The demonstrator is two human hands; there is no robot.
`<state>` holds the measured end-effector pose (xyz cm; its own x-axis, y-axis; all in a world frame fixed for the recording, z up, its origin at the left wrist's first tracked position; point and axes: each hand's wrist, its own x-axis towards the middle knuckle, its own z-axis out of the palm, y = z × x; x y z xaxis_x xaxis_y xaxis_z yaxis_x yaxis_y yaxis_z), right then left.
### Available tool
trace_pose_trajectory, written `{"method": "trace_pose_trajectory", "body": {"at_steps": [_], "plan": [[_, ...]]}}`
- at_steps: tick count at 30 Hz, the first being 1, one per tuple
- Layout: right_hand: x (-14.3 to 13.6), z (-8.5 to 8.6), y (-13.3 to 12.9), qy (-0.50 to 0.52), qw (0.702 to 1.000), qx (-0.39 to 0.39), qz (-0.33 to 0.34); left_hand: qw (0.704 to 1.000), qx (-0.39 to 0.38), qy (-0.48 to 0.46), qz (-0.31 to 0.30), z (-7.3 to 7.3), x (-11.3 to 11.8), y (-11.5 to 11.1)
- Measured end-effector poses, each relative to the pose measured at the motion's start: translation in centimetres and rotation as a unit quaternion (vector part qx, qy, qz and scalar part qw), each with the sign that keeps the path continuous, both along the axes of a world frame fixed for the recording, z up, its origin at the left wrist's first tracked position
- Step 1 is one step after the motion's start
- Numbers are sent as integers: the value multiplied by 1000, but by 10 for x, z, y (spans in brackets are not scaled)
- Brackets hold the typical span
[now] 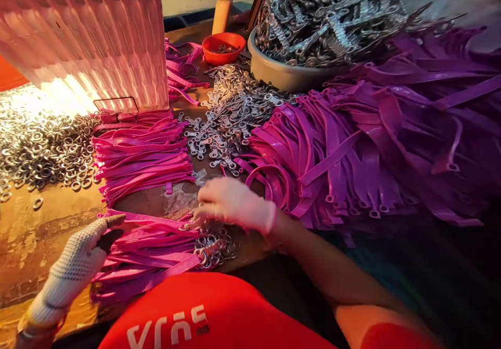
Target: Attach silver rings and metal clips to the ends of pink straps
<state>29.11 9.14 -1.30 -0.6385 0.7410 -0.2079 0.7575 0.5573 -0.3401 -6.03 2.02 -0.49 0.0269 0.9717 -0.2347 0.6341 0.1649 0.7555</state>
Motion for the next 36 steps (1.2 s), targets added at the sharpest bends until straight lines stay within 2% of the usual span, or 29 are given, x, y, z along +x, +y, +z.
{"method": "trace_pose_trajectory", "body": {"at_steps": [2,3,5,6,8,10,11,13,17,22,24,26,29,32,36], "plan": [[12,-4,27,-17,988,82,-129,989,-56,-106,90,-4,19,-6],[15,-7,42,-37,971,118,-203,971,-95,-172,136,-5,31,-6],[15,-16,71,-83,933,165,-308,908,-176,-315,212,-2,56,0],[12,-21,84,-104,921,172,-333,870,-216,-381,228,0,66,5],[4,-30,104,-133,914,160,-348,803,-277,-484,209,2,80,16],[-3,-38,115,-144,917,136,-347,772,-300,-537,159,2,86,22],[-4,-40,117,-141,918,126,-348,775,-293,-542,140,0,87,22],[-3,-44,117,-126,920,118,-353,801,-267,-522,124,-6,86,20],[10,-46,109,-72,923,115,-361,851,-202,-466,129,-17,81,8],[16,-43,84,43,916,150,-370,916,-107,-372,101,-24,80,-3],[7,-40,61,134,927,132,-325,924,-88,-354,113,-26,82,-5],[-7,-36,32,237,937,82,-245,919,-89,-363,125,-28,85,-6],[-33,-32,-9,338,931,34,-135,905,-118,-393,113,-29,88,-8],[-52,-32,-33,369,926,26,-80,908,-113,-389,106,-25,92,-9],[-62,-32,-40,370,929,4,-3,920,-98,-365,104,-18,96,-10]]}}
